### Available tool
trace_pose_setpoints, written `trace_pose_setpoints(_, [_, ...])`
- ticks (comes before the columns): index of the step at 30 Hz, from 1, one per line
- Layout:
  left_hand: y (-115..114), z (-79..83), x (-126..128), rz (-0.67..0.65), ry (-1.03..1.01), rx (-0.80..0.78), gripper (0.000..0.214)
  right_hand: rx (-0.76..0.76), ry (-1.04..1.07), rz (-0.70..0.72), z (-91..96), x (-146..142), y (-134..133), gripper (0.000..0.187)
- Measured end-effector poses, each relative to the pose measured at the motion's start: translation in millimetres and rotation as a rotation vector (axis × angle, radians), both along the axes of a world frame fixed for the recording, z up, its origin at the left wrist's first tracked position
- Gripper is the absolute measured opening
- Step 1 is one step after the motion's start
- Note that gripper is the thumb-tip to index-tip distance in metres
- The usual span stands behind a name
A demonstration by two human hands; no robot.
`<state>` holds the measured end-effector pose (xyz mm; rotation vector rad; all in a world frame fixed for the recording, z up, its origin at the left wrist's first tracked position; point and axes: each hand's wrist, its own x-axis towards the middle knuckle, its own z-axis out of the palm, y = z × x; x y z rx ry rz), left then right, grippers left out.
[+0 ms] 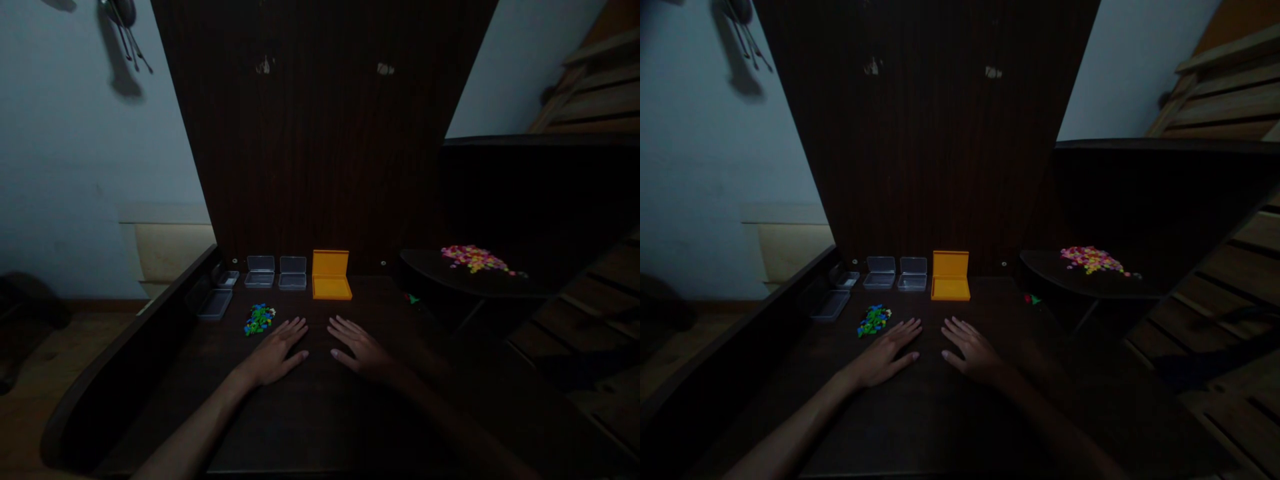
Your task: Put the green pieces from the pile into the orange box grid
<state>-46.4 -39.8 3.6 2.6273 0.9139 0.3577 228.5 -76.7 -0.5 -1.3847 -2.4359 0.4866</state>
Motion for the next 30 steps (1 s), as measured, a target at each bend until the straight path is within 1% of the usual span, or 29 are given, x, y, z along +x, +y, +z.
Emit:
trace_pose_setpoints(7, [-0.9,3.6,-1.2,-0.008,0.015,-0.013,0.06,-0.007,-0.007,-0.013,-2.8,-1.7,-0.8,0.063])
trace_pose_setpoints(15, [0.8,1.8,-2.1,-0.013,0.029,-0.025,0.06,0.029,0.008,0.0,-7.7,-0.3,-0.8,0.057])
trace_pose_setpoints(21, [-0.5,5.0,-1.3,-0.005,0.056,-0.047,0.061,0.037,-0.036,0.005,-8.4,-0.9,-1.2,0.058])
trace_pose_setpoints(26, [-1.7,5.1,-0.5,-0.008,0.021,-0.031,0.06,0.076,0.01,0.006,-12.6,-0.4,0.1,0.055])
trace_pose_setpoints(30, [-1.7,3.9,-1.0,-0.009,0.02,-0.032,0.06,0.074,0.005,0.0,-11.9,-1.3,0.1,0.054])
